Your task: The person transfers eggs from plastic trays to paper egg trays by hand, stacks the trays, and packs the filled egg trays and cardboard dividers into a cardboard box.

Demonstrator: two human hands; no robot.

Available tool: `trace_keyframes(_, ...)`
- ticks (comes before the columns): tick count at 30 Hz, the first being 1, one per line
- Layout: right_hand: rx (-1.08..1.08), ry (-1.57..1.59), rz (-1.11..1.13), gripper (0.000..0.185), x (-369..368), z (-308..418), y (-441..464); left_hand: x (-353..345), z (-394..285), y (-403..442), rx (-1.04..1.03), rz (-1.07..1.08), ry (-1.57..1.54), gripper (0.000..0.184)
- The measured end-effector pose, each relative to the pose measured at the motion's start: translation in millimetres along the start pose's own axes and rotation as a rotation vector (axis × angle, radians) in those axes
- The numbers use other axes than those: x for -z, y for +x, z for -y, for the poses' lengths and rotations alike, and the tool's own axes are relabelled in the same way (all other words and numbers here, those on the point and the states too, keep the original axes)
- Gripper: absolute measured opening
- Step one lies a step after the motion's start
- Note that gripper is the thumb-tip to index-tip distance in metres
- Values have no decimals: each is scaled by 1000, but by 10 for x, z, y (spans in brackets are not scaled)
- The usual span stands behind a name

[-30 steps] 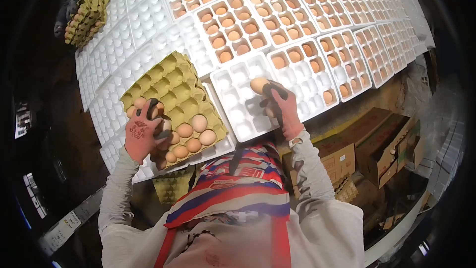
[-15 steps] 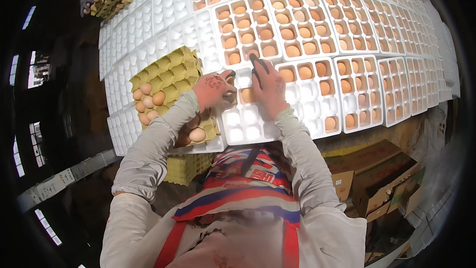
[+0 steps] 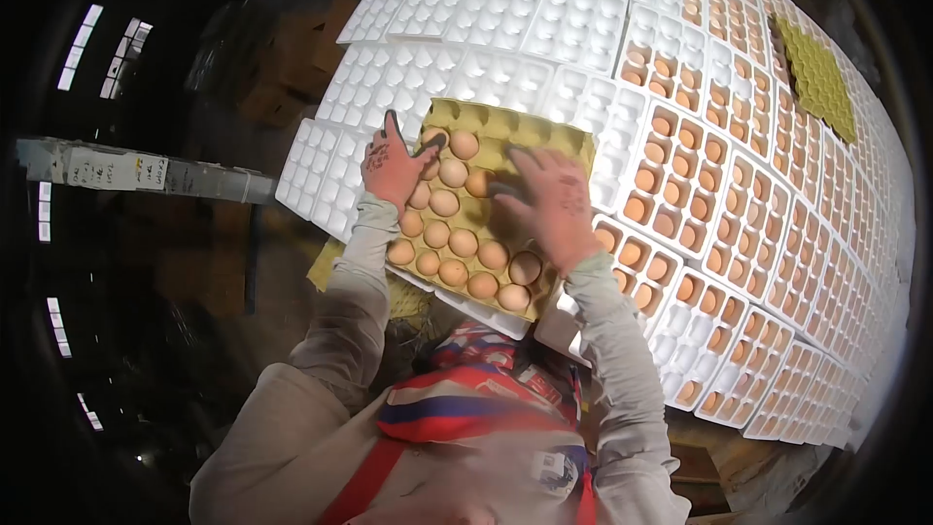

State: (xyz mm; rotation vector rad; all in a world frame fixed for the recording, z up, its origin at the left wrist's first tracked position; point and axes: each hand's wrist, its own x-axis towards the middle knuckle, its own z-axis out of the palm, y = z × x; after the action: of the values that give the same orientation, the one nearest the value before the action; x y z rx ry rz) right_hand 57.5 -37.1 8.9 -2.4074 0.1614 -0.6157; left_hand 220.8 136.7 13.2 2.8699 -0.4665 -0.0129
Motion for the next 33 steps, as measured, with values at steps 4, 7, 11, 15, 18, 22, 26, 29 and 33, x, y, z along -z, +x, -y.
trace_keyframes(4, 88, -270, 379, 41, -640, 39, 292, -165, 531, 127, -232, 326, -12, 75)
trace_keyframes(7, -230, 266, 205, 53, -402, 5, 218, 52, 704, 119, -287, 334, -418, 53)
trace_keyframes(11, -562, 1052, 179, 41, -443, -58, 670, -133, 1162, 248, 434, 396, -2090, 35)
trace_keyframes(15, -163, -459, 505, 50, -888, 255, 949, -342, 1188, 509, 188, 433, -1970, 26)
trace_keyframes(18, -346, 66, 279, 56, -749, 141, 757, -86, 783, 645, 140, 348, -684, 47)
trace_keyframes(22, -530, 1105, 76, 53, -529, 121, 563, -58, 356, 616, -236, 478, 6, 54)
trace_keyframes(26, -212, -370, 527, 41, -729, 468, 744, -228, 463, 534, -363, 187, -232, 53)
trace_keyframes(29, -226, -423, 559, 44, -856, 538, 719, -318, 827, 560, 76, 353, -1421, 31)
trace_keyframes(33, -798, 906, 270, 45, -637, 219, 281, 47, 1206, 268, 195, 419, -1275, 29)
